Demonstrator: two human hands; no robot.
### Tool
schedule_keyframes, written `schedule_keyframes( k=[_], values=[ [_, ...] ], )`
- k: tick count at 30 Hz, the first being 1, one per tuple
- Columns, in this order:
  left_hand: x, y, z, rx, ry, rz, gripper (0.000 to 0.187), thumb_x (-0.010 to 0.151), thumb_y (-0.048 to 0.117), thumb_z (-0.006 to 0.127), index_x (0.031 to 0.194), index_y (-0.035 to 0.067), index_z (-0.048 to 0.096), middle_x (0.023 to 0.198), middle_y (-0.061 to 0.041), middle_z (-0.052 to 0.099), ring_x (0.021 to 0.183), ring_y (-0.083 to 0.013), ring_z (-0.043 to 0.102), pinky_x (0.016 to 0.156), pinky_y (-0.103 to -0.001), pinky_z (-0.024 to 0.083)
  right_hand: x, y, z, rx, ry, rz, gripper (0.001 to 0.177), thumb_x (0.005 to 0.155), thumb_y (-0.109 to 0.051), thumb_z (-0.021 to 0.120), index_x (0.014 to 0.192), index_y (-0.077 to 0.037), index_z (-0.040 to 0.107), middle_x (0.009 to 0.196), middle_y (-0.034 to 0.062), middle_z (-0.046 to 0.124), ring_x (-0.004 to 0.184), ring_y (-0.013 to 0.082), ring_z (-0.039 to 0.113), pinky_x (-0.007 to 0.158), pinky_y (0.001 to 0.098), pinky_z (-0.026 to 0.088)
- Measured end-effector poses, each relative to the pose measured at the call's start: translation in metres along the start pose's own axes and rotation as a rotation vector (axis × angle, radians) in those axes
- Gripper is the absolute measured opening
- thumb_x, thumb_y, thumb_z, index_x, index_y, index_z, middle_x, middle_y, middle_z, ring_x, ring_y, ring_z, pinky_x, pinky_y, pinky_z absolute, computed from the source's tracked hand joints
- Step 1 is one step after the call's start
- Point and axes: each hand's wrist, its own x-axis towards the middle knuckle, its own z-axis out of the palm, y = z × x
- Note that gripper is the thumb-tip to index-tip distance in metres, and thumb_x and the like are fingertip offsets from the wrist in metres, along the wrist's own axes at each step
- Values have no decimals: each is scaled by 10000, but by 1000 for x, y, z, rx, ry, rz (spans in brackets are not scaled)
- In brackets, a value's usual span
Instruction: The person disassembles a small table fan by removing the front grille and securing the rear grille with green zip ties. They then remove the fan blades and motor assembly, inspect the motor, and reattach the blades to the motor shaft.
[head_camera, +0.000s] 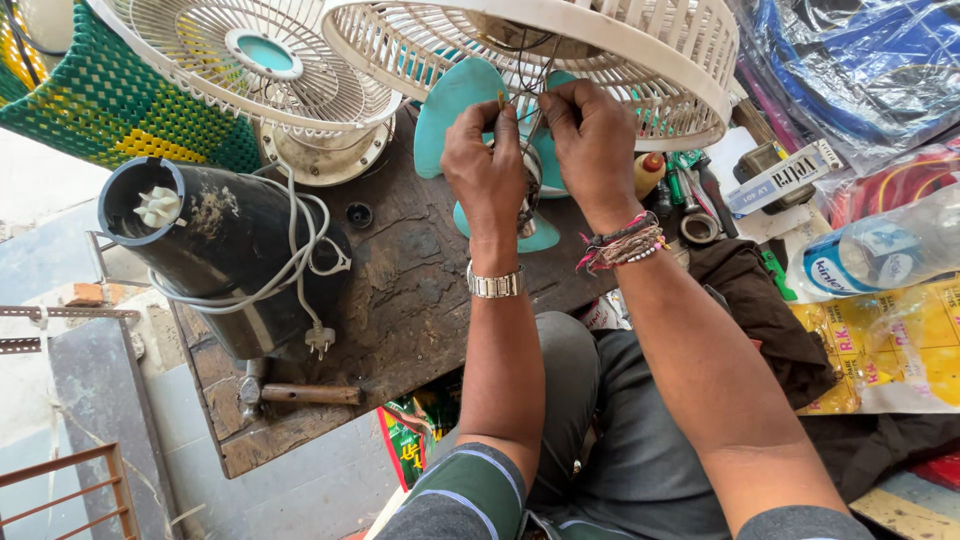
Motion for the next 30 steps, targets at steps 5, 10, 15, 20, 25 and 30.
schedule_keyframes(
  k=[5,10,15,20,25,30],
  values=[
    [2,3,-4,-73,-59,31,162,912,102,714,1052,23,728,981,-115,772,900,-236,755,825,-355,582,2,-5,-3,266,-122,448,173,982,-171,734,956,-1,751,709,28,716,551,72,637,474,252,495],
    [-2,3,-3,-58,-33,80,128,904,81,725,1019,27,731,977,-105,760,904,-231,749,820,-357,586,-2,-2,-4,424,-101,501,171,988,-148,721,955,17,751,743,10,715,610,56,643,483,236,518],
    [-2,5,-9,-28,-93,91,125,906,92,731,1010,22,719,981,-108,759,919,-239,744,829,-366,582,-5,2,0,490,-101,562,172,981,-148,730,954,21,748,775,23,722,635,61,647,498,231,522],
    [0,8,-22,21,-144,115,274,918,186,764,1111,5,697,1056,-140,745,979,-245,725,854,-376,572,-5,0,-1,499,-129,588,171,976,-155,731,984,13,760,782,17,728,646,61,650,504,233,529],
    [6,-10,-40,41,-89,28,324,980,293,728,1165,30,692,1144,-136,745,1058,-209,719,887,-357,601,-14,3,-3,557,-177,622,184,1000,-161,700,1067,1,754,846,10,745,696,54,663,543,225,539],
    [3,-15,-51,69,-112,-316,336,968,325,697,1131,32,721,1010,-128,783,885,-224,750,795,-344,577,-33,10,-14,301,-281,492,198,952,-100,688,1114,6,727,910,25,761,757,57,717,596,236,600]
  ],
)
